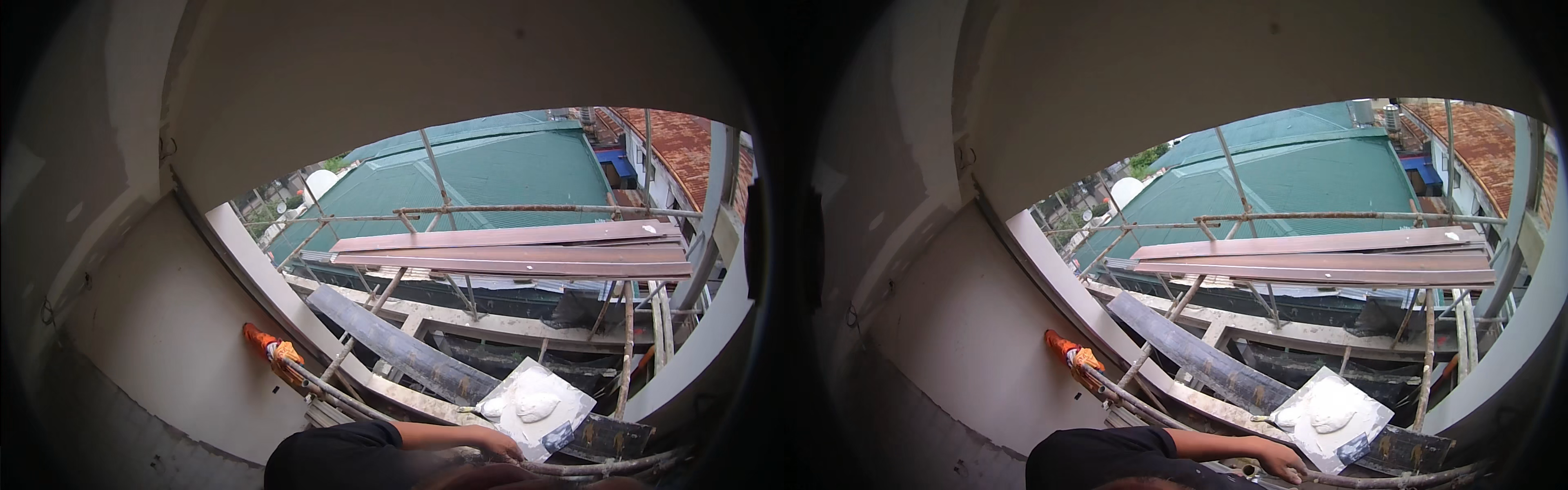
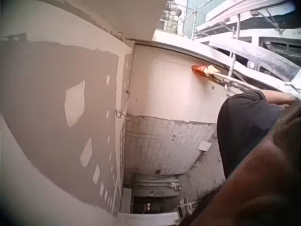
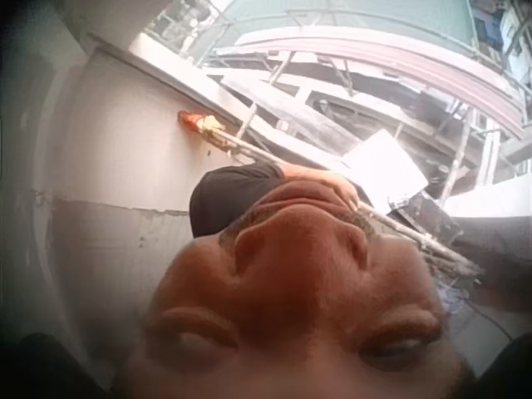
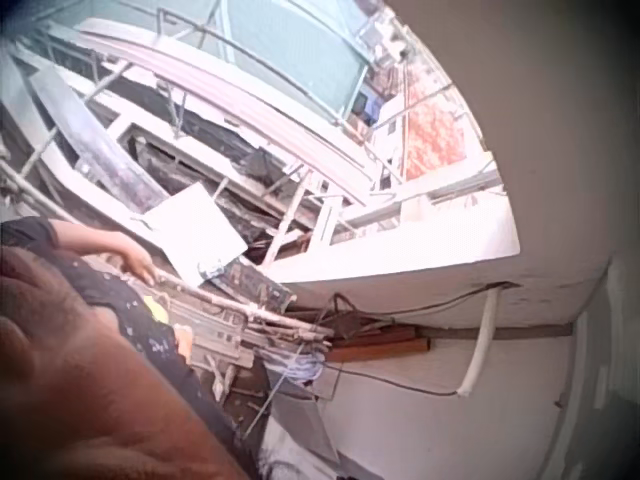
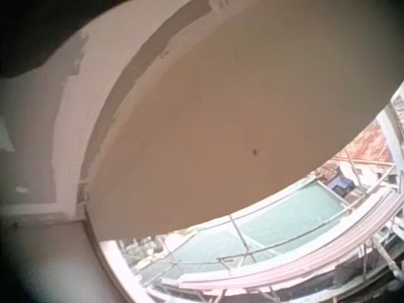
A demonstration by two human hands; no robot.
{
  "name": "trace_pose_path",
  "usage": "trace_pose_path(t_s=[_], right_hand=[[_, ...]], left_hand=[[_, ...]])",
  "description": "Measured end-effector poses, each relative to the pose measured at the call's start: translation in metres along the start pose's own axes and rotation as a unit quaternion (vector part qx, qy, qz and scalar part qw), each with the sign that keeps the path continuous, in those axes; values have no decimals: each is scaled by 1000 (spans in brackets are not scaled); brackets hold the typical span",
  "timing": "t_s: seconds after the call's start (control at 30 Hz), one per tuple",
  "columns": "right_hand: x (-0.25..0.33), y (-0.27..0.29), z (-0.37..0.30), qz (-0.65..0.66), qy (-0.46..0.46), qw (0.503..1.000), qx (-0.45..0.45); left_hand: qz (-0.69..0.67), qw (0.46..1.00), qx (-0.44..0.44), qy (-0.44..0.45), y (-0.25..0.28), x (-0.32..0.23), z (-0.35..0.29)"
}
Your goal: The person applies plaster to a ceiling using a hawk and trowel while standing on scaffolding. They repeatedly scoop plaster from the hawk and spread it onto the ceiling surface, smoothing it with the trowel.
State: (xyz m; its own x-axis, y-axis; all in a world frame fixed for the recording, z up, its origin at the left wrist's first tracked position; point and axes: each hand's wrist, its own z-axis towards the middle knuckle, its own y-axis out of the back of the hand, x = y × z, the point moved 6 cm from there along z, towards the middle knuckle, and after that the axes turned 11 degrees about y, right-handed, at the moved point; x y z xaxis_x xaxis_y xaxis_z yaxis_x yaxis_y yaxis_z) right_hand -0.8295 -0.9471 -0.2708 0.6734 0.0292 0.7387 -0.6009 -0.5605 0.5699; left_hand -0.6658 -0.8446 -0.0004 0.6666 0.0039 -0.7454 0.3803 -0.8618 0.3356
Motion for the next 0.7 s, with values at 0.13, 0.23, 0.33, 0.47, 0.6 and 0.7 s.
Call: trace_pose_path(t_s=[0.13,0.23,0.33,0.47,0.6,0.7], right_hand=[[89,8,68,-46,90,995,24],[127,-13,89,-55,116,990,57],[144,-33,99,-72,126,986,85],[156,-55,115,-93,137,979,120],[146,-54,122,-123,127,975,133],[131,-59,128,-136,126,970,155]], left_hand=[[-131,964,-20,-231,59,-143,-55],[-124,953,-36,-275,73,-182,-93],[-128,964,-90,-214,82,-141,-107],[-152,969,-194,10,65,15,-108],[-208,909,-241,268,-9,194,-127],[-287,829,-234,419,-100,273,-163]])
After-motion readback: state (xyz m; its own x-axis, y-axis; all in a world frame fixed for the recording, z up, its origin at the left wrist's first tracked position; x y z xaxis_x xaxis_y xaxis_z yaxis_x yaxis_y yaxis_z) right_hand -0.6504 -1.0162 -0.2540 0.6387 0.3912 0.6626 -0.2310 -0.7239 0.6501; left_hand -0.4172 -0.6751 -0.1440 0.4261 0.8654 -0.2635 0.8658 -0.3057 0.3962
